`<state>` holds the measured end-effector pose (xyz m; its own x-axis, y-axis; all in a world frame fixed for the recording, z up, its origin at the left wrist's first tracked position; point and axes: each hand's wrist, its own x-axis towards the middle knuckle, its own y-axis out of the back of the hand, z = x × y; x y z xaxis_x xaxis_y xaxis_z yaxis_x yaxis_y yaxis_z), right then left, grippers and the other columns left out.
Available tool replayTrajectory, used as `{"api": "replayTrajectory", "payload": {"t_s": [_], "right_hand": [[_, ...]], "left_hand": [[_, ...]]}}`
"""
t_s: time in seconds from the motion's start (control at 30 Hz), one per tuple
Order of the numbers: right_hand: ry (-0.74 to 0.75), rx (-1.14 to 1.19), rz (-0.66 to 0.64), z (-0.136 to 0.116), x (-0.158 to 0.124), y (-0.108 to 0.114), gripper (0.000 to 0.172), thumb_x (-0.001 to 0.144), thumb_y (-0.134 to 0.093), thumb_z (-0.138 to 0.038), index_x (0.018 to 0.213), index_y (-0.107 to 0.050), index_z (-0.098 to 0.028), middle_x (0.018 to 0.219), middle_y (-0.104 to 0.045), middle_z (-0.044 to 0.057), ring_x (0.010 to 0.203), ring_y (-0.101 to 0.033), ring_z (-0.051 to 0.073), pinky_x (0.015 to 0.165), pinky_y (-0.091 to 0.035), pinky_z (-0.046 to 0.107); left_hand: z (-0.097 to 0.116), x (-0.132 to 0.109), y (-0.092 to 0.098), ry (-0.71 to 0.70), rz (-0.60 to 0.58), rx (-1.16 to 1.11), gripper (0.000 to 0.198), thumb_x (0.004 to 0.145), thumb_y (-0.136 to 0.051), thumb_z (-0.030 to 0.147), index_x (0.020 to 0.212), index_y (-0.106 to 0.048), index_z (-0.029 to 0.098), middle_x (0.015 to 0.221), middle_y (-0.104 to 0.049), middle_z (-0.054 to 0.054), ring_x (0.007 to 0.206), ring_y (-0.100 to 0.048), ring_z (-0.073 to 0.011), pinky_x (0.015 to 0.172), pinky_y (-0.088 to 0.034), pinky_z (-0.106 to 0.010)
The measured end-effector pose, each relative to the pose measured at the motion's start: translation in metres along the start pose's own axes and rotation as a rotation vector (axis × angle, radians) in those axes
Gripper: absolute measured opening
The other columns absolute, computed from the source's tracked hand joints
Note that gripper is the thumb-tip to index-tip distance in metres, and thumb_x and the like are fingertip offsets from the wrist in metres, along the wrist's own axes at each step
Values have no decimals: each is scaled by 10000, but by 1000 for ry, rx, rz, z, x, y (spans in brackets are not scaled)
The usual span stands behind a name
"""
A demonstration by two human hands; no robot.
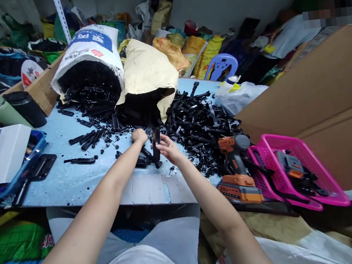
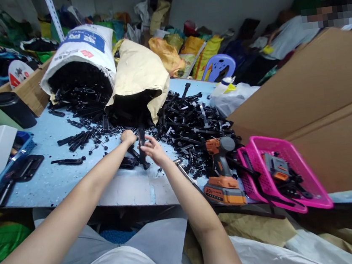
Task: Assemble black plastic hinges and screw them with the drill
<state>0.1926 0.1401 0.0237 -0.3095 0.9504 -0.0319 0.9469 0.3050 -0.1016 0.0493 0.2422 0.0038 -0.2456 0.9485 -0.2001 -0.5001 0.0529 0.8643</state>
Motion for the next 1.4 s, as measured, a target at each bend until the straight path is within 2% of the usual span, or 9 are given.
{"api": "replayTrajectory", "payload": {"t_s": [0.1, 0.23, 0.4, 0.5, 0.6, 0.77, 1.07, 1.2, 1.4], "right_hand": [[89, -93, -122, 10, -45, -28, 512, 664, -724, -328, 1117, -508, -233, 983, -607, 34, 911, -609, 184, 825, -498, 364], [321, -766, -64, 28, -91, -60, 430, 725, -668, -225, 1137, -549, -196, 1007, -549, 80, 976, -539, 219, 859, -473, 399], [422, -1193, -225, 46, -125, -80, 371, 826, -612, -316, 1168, -541, -188, 1204, -502, 159, 1109, -484, 268, 902, -457, 435], [373, -1172, -220, 48, -124, -84, 401, 860, -564, -360, 1227, -526, -201, 1229, -519, 160, 1145, -478, 281, 956, -416, 471], [235, -897, -105, 45, -110, -85, 406, 917, -452, -398, 1279, -499, -220, 1049, -597, 112, 992, -564, 229, 885, -465, 421], [-111, -131, -82, 38, -97, -99, 591, 913, -373, -537, 1427, -306, -253, 728, -556, 4, 565, -555, 113, 506, -475, 235], [138, -374, -282, 10, -109, -80, 575, 861, -540, -432, 1390, -423, -239, 1008, -637, 52, 696, -572, 105, 679, -510, 261], [269, -471, -204, 6, -110, -82, 545, 875, -525, -412, 1388, -431, -253, 1225, -576, 84, 997, -578, 189, 866, -488, 335], [241, -347, -58, 22, -119, -107, 587, 887, -491, -447, 1429, -358, -265, 1247, -546, 90, 880, -604, 182, 776, -521, 328]], "left_hand": [[-7, -5, 5, -44, 32, 0, 354, 818, -598, 226, 1113, -556, 33, 1083, -608, -247, 1036, -585, -276, 844, -443, -341], [-29, -18, 30, -168, 127, 0, 274, 860, -518, 198, 1078, -544, 33, 1174, -546, -245, 1105, -536, -281, 918, -404, -341], [-80, -69, 73, -490, 375, -81, 219, 887, -477, 293, 1002, -512, 110, 1065, -578, -168, 1044, -539, -263, 922, -398, -359], [-118, -120, 85, -614, 371, -233, 234, 858, -518, 412, 871, -483, 182, 843, -597, -63, 829, -581, -212, 787, -444, -324], [-146, -173, 78, -503, 162, -446, 238, 897, -435, 429, 824, -452, 203, 598, -499, 36, 557, -524, -139, 603, -421, -263], [-155, -228, 49, -340, -62, -799, 338, 869, -486, 407, 1130, -477, 192, 779, -541, 24, 419, -439, -52, 435, -348, -203], [-143, -251, 53, -519, 160, -496, 384, 904, -469, 316, 1250, -567, 179, 856, -543, -54, 803, -550, -161, 761, -465, -286], [-132, -257, 43, -512, 306, -556, 363, 922, -445, 311, 1238, -581, 194, 849, -535, -54, 806, -549, -155, 775, -465, -284], [-117, -256, 35, -515, 502, -674, 375, 932, -427, 313, 1254, -568, 184, 865, -547, -63, 780, -547, -139, 734, -475, -273]]}}
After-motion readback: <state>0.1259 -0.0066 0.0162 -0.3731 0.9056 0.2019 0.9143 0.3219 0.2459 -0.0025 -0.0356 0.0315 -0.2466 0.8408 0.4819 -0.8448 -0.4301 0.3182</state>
